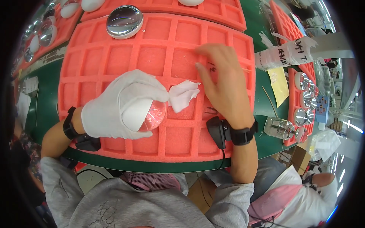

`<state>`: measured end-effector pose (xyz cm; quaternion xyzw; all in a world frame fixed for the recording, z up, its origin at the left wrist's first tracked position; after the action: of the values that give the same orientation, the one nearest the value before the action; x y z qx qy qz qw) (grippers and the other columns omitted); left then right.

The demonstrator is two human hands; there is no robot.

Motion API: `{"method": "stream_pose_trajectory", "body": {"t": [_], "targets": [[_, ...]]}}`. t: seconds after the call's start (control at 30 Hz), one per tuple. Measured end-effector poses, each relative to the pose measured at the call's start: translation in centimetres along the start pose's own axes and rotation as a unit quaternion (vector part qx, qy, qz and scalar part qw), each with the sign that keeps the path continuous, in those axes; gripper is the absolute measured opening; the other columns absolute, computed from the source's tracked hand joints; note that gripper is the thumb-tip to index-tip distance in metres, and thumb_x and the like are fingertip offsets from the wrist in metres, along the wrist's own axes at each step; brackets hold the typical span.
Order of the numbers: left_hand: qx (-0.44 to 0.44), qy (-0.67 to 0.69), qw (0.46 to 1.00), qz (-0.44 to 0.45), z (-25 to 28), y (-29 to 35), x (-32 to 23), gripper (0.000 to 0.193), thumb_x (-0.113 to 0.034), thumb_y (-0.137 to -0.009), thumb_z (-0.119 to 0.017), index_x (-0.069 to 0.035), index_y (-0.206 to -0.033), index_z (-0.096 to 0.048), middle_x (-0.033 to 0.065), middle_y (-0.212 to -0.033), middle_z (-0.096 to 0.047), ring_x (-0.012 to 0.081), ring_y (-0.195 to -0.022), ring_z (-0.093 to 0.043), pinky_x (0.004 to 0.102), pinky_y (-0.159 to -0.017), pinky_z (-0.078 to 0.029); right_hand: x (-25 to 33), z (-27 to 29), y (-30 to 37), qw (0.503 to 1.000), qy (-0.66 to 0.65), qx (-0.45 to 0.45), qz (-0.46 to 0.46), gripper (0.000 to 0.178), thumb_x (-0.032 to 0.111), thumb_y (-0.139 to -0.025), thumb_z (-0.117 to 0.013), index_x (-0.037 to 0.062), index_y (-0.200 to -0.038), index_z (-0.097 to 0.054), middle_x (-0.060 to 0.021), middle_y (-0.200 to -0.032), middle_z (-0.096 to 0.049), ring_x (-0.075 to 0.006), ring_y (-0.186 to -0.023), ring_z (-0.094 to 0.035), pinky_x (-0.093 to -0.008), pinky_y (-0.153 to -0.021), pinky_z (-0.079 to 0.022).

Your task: The person scrapes the edge of a white and clear plastic sphere with a wooden stick, wipes it with a cloth, and then repeats the scraping and wiping process on a second sphere.

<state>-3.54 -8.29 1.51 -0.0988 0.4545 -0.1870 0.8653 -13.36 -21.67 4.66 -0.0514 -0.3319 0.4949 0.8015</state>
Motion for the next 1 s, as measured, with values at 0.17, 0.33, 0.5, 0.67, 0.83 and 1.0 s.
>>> {"method": "stream_pose_trajectory", "body": {"t": [0.17, 0.33, 0.5, 0.67, 0.83, 1.0], "targets": [[0.009, 0.043, 0.998, 0.035, -0.2, 0.0, 0.6, 0.077, -0.012, -0.062, -0.09, -0.013, -0.131, -0.056, 0.0096, -0.123, -0.06, 0.0326, -0.112, -0.057, 0.0439, -0.094, -0.05, -0.4, -1.7, 0.1, 0.994, 0.039, 0.097, 0.005, 0.019, -0.005, -0.088, -0.062, 0.0024, -0.105, -0.067, -0.0117, -0.108, -0.067, -0.0307, -0.099, -0.063, -0.0346, -0.089, -0.049], [0.016, 0.034, 0.999, 0.027, -0.1, -0.3, 0.5, 0.076, -0.012, -0.062, -0.089, -0.013, -0.131, -0.056, 0.0097, -0.123, -0.06, 0.0326, -0.112, -0.057, 0.044, -0.094, -0.05, -0.5, -1.0, 0.3, 0.997, 0.031, 0.068, 0.02, 0.028, -0.009, -0.088, -0.058, 0.0028, -0.112, -0.066, -0.0116, -0.108, -0.067, -0.0302, -0.095, -0.065, -0.0342, -0.084, -0.051], [0.026, 0.043, 0.998, 0.031, -0.3, -0.2, 0.5, 0.075, -0.012, -0.062, -0.089, -0.014, -0.13, -0.056, 0.0096, -0.121, -0.06, 0.0327, -0.112, -0.057, 0.044, -0.094, -0.05, -4.4, 3.4, 0.4, 0.993, 0.075, -0.027, -0.083, 0.027, -0.01, -0.089, -0.056, 0.0019, -0.111, -0.066, -0.0111, -0.108, -0.067, -0.0303, -0.095, -0.065, -0.0348, -0.084, -0.051], [0.036, 0.042, 0.998, 0.034, -0.3, -0.3, 0.6, 0.073, -0.013, -0.063, -0.089, -0.013, -0.128, -0.056, 0.01, -0.12, -0.059, 0.033, -0.111, -0.057, 0.0441, -0.094, -0.049, -5.2, 2.5, 0.8, 0.993, 0.081, 0.06, -0.061, 0.022, -0.009, -0.088, -0.059, 0.0013, -0.106, -0.068, -0.0112, -0.115, -0.064, -0.0293, -0.101, -0.063, -0.034, -0.087, -0.051], [0.032, 0.046, 0.998, 0.027, 0.0, -0.5, 0.4, 0.071, -0.016, -0.063, -0.089, -0.013, -0.126, -0.056, 0.0106, -0.12, -0.059, 0.0334, -0.109, -0.057, 0.0444, -0.094, -0.049, -5.1, 2.4, 0.8, 0.99, 0.092, 0.099, -0.05, 0.017, -0.006, -0.086, -0.064, 0.002, -0.099, -0.069, -0.0116, -0.119, -0.062, -0.0289, -0.105, -0.061, -0.0336, -0.09, -0.05], [0.027, 0.033, 0.999, 0.02, 0.2, -0.5, 0.0, 0.07, -0.017, -0.063, -0.089, -0.013, -0.124, -0.057, 0.0108, -0.12, -0.059, 0.0337, -0.109, -0.057, 0.0446, -0.094, -0.048, -3.6, 2.2, 1.0, 0.984, 0.142, 0.11, 0.003, 0.013, -0.004, -0.088, -0.064, 0.0006, -0.1, -0.067, -0.0124, -0.114, -0.064, -0.0263, -0.105, -0.061, -0.0335, -0.09, -0.049]]}}
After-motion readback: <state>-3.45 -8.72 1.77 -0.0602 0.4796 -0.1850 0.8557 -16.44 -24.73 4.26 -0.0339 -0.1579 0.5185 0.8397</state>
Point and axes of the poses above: each hand's wrist, its own y-axis away from the middle knuckle, its own z-axis out of the back of the hand, x = y × z, the point moved 10 cm from there along -y, towards the middle knuckle
